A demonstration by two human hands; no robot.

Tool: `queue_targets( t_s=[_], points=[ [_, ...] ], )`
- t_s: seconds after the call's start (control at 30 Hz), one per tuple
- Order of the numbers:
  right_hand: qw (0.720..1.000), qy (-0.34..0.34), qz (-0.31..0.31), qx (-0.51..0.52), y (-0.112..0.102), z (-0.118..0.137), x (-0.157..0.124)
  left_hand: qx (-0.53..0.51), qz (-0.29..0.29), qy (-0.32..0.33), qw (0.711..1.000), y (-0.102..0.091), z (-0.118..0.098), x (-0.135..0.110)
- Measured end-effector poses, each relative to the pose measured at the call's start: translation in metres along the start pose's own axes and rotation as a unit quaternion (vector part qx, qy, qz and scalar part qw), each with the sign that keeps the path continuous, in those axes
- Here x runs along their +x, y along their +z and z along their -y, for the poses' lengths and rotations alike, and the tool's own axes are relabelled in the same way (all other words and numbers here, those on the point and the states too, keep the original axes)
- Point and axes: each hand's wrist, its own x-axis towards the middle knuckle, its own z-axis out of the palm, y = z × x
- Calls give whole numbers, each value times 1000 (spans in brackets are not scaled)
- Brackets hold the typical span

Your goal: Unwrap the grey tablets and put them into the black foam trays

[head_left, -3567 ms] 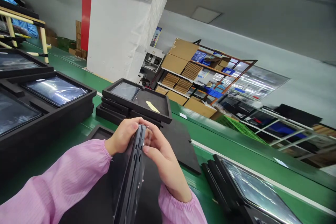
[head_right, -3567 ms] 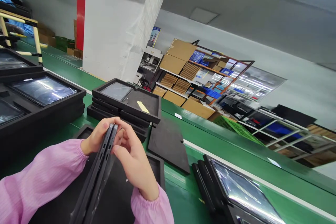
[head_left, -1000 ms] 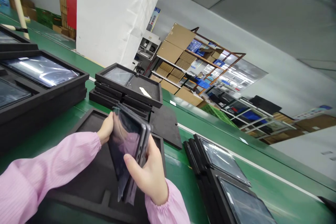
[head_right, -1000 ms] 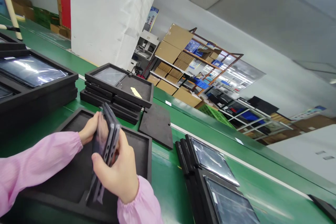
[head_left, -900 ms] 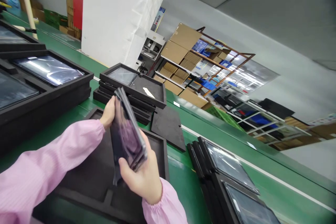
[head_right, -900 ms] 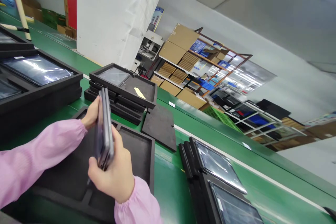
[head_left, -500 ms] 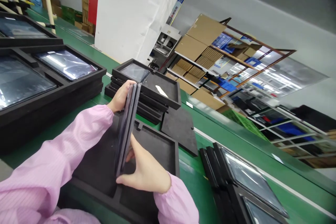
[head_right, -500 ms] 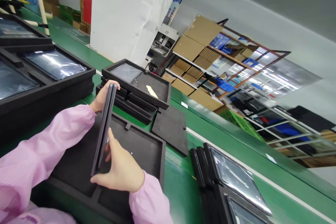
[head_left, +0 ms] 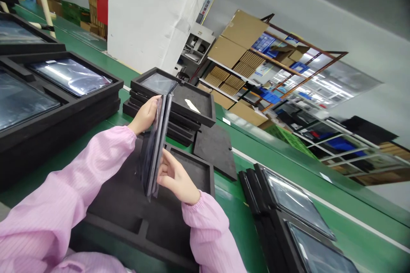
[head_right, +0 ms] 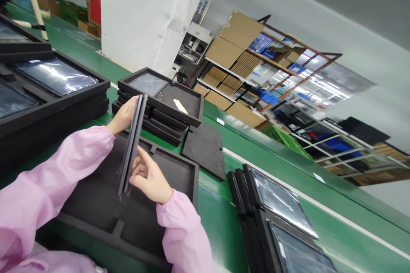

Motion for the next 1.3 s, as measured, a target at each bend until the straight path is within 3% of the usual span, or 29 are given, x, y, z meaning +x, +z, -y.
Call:
queue_targets(
  t_s=[0.43,0.87,1.13,1.3],
  points=[
    [999,18,-14,47,-2,1,0,43,9,23,999,1,3,1],
    [999,5,-3,32,-1,-2,-1,57,7,45,997,1,3,0],
    [997,-73,-40,4,2,-3,-4,31,31,78,996,0,-32,-16],
    [981,-144,-128,-17,6,-1,-8,18,51,139,989,2,-51,-25]
  ],
)
